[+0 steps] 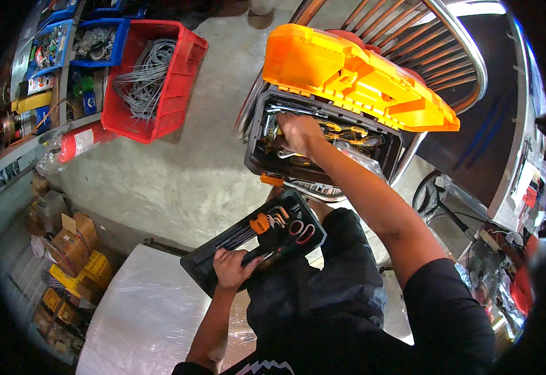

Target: The person retrieves a screwdriver and wrench from a toolbox, then assembles a two-burner gas stove on a metal workbench. They tighten knobs and internal components using the tools, flip the stove to access the underside, and continue securing parts.

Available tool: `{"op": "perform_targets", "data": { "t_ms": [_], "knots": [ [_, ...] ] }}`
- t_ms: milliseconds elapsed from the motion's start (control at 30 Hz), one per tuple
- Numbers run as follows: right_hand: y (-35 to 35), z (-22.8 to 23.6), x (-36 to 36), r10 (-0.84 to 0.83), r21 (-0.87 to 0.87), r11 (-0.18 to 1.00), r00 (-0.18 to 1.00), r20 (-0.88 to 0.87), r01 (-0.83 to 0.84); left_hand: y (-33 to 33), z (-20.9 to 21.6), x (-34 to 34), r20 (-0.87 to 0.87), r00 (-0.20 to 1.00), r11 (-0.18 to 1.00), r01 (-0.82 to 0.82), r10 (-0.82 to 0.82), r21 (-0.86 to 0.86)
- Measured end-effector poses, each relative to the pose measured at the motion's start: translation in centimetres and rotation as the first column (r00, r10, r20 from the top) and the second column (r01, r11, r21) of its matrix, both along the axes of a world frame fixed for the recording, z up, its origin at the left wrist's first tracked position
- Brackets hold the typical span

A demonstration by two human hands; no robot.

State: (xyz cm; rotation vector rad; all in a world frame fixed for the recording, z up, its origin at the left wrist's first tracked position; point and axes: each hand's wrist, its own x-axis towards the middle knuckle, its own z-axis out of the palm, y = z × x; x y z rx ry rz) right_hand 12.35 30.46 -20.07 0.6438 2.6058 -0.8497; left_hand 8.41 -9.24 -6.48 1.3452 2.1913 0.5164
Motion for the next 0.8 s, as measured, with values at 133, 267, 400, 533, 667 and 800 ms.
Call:
{"op": "perform_targets", "data": {
  "t_ms": [133, 267, 400, 533, 667, 800],
  "knots": [
    [1.3, 3.8, 1.5, -0.127, -0.007, 0.992, 0.970, -0.209, 0.129, 1.2, -0.3, -0.2, -0.004, 1.000, 1.000, 0.026, -0.026, -0.004],
    [3.3, 6.1, 1.2, -0.217, -0.003, 0.971, 0.873, -0.436, 0.240, 2.4, 0.0, -0.3, -0.017, 0.998, 0.998, 0.060, -0.060, 0.013],
    [5.3, 7.7, 1.9, -0.285, 0.022, 0.942, 0.835, -0.470, 0.334, 3.2, 0.5, 0.0, 0.000, 0.997, 0.996, 0.082, -0.082, -0.042],
    [6.3, 9.7, 3.8, -0.575, -0.214, 0.817, 0.720, -0.389, 0.536, 4.0, 0.8, 0.2, -0.009, 0.992, 0.991, 0.129, -0.129, -0.045],
    [6.9, 11.8, 4.8, -0.757, -0.409, 0.633, 0.416, -0.504, 0.657, 4.6, 1.0, 0.4, -0.026, 0.988, 0.988, 0.148, -0.149, -0.040],
    [8.4, 12.5, 5.8, -0.805, -0.628, 0.588, 0.443, -0.394, 0.510, 5.0, 1.1, 0.7, -0.033, 0.989, 0.989, 0.145, -0.147, -0.040]
  ]
}}
